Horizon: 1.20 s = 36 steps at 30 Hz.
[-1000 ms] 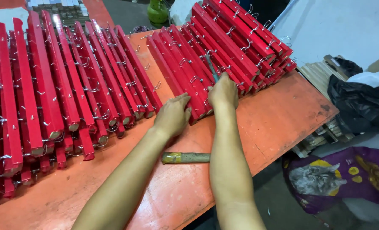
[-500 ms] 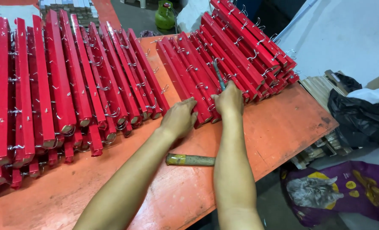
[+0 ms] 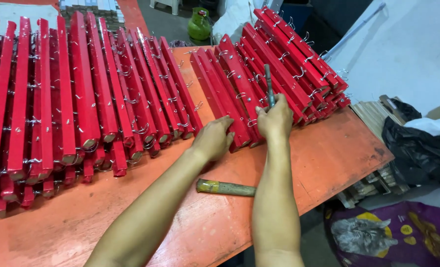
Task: Assembling red coat racks by securing metal hooks into pre-drilled holes using pliers.
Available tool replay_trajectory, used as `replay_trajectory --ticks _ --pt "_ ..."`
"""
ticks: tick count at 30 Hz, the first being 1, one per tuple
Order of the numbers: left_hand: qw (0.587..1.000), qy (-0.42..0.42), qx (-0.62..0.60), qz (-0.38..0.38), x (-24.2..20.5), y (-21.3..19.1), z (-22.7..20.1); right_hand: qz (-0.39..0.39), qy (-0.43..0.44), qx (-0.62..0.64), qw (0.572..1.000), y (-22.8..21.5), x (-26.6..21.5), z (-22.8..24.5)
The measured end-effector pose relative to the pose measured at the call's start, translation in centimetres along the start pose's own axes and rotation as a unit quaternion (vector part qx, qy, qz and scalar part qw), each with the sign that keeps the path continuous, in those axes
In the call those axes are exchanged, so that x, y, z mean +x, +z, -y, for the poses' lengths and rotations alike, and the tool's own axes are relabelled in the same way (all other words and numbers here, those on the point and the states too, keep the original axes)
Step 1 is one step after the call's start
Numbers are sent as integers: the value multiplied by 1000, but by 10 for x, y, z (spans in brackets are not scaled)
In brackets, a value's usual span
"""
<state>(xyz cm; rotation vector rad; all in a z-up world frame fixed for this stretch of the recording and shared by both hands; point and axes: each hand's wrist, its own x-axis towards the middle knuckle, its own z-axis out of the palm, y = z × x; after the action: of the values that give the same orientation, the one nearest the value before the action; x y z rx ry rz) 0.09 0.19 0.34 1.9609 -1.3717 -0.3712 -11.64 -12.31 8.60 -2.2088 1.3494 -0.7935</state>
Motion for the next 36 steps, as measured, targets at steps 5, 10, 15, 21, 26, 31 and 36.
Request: replay_trajectory --ticks 5,10,15,21,26,31,36 --pt "987 31 -100 -121 1 -15 -2 7 36 147 988 23 14 -18" --pt "946 -9 -250 -208 -10 -68 -20 39 66 388 918 32 -20 25" --pt "872 -41 -419 -250 -6 -94 0 116 43 565 816 50 -49 60" --pt "907 9 -331 -259 -36 -123 -9 195 13 604 773 65 -70 79" --pt "878 27 -455 -148 -63 -126 -2 225 14 662 715 67 -67 76" --pt "812 -36 -581 -35 -123 -118 -18 280 4 714 642 27 -93 102" --pt "813 -21 -579 53 -180 -115 -26 356 -3 753 554 24 -91 103"
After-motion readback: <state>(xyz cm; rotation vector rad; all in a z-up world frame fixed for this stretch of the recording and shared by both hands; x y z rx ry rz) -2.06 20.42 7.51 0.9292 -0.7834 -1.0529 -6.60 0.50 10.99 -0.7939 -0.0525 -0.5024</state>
